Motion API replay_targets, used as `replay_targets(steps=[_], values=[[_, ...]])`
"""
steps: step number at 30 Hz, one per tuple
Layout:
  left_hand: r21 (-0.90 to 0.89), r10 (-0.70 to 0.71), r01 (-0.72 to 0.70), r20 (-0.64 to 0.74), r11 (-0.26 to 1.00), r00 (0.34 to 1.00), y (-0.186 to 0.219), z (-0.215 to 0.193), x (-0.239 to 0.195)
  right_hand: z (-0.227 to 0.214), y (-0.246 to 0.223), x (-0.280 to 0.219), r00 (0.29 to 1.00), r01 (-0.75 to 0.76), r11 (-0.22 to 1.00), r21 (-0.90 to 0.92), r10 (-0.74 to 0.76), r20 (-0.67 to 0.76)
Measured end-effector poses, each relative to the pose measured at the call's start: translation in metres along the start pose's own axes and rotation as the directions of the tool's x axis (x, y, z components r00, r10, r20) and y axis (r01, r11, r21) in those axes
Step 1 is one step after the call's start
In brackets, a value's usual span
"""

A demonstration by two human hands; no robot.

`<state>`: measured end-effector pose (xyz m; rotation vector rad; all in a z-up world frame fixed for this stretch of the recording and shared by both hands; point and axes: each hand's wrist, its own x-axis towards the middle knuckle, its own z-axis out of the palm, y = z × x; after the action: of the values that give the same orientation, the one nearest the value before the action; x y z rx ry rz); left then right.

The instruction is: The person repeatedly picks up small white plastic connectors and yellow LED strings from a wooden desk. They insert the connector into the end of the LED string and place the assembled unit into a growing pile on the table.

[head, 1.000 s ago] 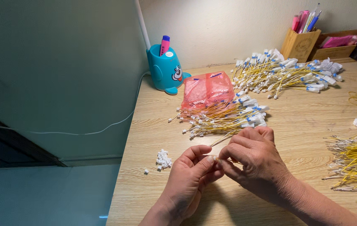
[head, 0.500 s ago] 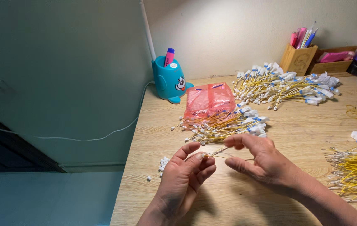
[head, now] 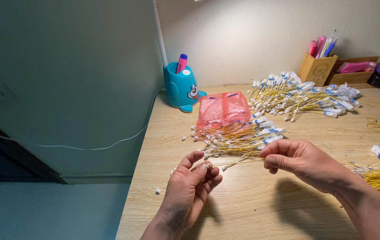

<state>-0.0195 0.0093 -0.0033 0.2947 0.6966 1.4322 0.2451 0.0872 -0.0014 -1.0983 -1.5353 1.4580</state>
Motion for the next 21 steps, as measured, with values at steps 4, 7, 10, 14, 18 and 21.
replay_targets(steps=[4, 7, 10, 14, 18, 21], values=[[0.026, -0.007, 0.006, 0.009, 1.000, 1.000, 0.000, 0.002, -0.003, -0.003, 0.001, 0.000, 0.999, 0.025, 0.995, 0.098, -0.023, -0.029], [0.006, -0.010, 0.010, 0.009, 1.000, 1.000, 0.002, 0.002, -0.002, -0.003, 0.004, 0.003, 0.996, 0.008, 0.997, 0.082, -0.001, -0.088], [0.032, -0.019, 0.020, -0.036, 0.999, 0.999, 0.003, 0.003, -0.002, -0.003, 0.006, 0.006, 0.994, 0.103, 0.994, 0.026, -0.101, -0.050], [0.040, -0.019, 0.021, -0.037, 0.999, 0.999, 0.003, 0.000, 0.001, -0.002, 0.009, 0.008, 0.971, 0.217, 0.938, -0.270, -0.235, -0.037], [0.047, -0.033, 0.036, -0.073, 0.998, 0.997, 0.005, 0.004, -0.002, 0.001, 0.006, 0.005, 0.950, 0.258, 0.858, -0.444, -0.310, -0.046], [0.030, -0.030, 0.032, -0.051, 0.999, 0.998, 0.001, 0.001, 0.001, 0.001, 0.008, 0.006, 0.947, 0.248, 0.863, -0.439, -0.311, -0.078]])
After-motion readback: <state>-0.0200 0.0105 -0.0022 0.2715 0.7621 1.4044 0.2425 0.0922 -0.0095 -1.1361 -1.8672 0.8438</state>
